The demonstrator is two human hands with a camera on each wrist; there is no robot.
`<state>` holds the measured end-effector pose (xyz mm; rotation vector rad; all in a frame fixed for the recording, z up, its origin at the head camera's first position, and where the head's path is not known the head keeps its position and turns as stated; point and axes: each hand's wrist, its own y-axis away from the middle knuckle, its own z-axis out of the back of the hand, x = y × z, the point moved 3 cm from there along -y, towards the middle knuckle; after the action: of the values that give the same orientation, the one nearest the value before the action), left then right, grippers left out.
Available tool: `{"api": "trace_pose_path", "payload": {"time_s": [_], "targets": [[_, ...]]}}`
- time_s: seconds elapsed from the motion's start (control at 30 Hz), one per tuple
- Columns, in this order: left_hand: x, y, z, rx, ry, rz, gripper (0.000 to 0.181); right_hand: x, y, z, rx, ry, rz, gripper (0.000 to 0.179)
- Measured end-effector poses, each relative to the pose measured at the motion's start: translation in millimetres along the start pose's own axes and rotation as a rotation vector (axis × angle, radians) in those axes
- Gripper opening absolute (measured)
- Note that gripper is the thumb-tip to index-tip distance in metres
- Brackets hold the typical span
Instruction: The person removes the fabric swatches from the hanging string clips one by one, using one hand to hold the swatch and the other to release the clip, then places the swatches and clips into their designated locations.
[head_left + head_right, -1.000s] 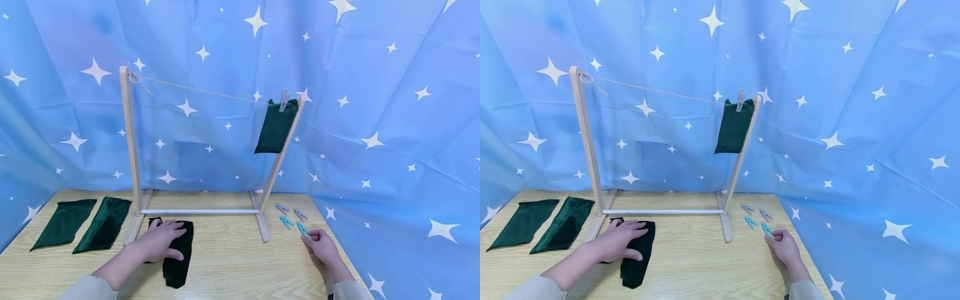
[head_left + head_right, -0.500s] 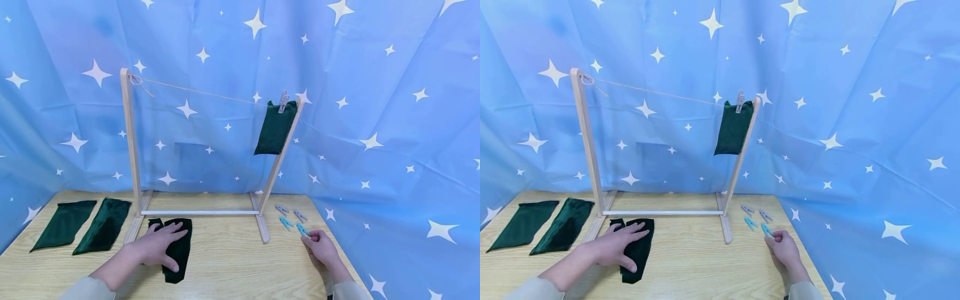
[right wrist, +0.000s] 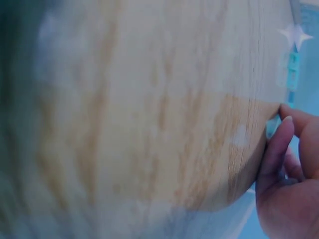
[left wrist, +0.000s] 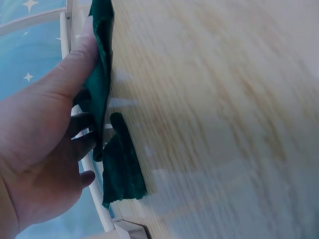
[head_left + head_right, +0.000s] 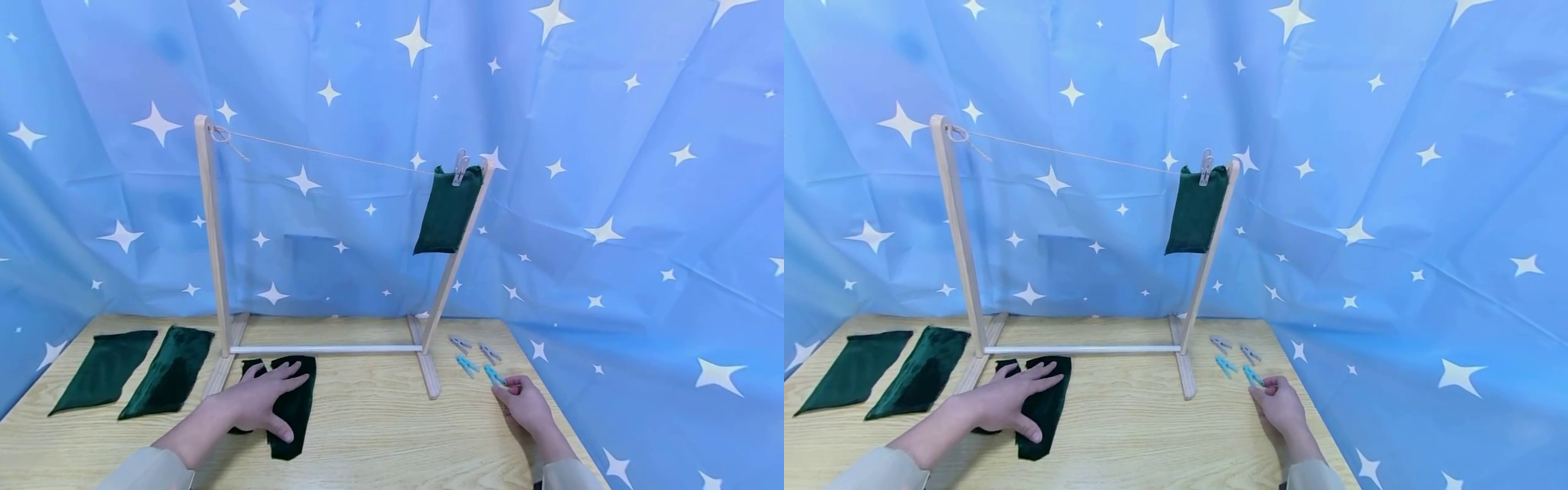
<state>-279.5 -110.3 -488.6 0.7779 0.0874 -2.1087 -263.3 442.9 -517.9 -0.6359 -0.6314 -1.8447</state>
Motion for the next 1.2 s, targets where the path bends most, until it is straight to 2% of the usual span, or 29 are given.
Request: {"api": "trace_pose_path", "payload": {"time_s": [0.2, 0.37, 0.5, 0.7, 0.83, 0.97, 1.1, 1.2], "targets": [[2.5, 1.3, -0.8, 0.004, 0.053, -0.021, 0.105, -0.4, 0.0, -0.5, 0.007, -0.007, 0.006, 0.053], [1.8, 2.6, -0.6, -0.033, 0.089, -0.016, 0.101, 1.4, 2.6, 0.3, 0.019, -0.027, 0.012, 0.057], [-3.9, 3.5, 3.3, -0.110, 0.099, -0.044, 0.093, -0.3, 4.9, 3.0, 0.045, -0.116, -0.004, 0.066], [-15.8, 2.8, 15.5, -0.296, 0.128, -0.113, 0.066, 2.0, 4.3, 13.0, 0.029, -0.254, -0.004, 0.062], [-29.7, 2.6, 27.5, -0.392, 0.169, -0.138, 0.049, 23.0, 7.0, 30.9, -0.008, -0.261, 0.048, 0.053], [-47.8, -0.4, 39.0, -0.466, 0.199, -0.171, 0.038, 58.2, 13.3, 52.9, -0.057, -0.232, 0.140, 0.050], [-66.7, -4.7, 50.9, -0.515, 0.213, -0.210, 0.034, 98.8, 20.7, 70.0, -0.075, -0.229, 0.243, 0.049], [-81.2, -9.3, 60.5, -0.525, 0.216, -0.238, 0.033, 129.7, 26.3, 80.5, -0.075, -0.222, 0.310, 0.048]]}}
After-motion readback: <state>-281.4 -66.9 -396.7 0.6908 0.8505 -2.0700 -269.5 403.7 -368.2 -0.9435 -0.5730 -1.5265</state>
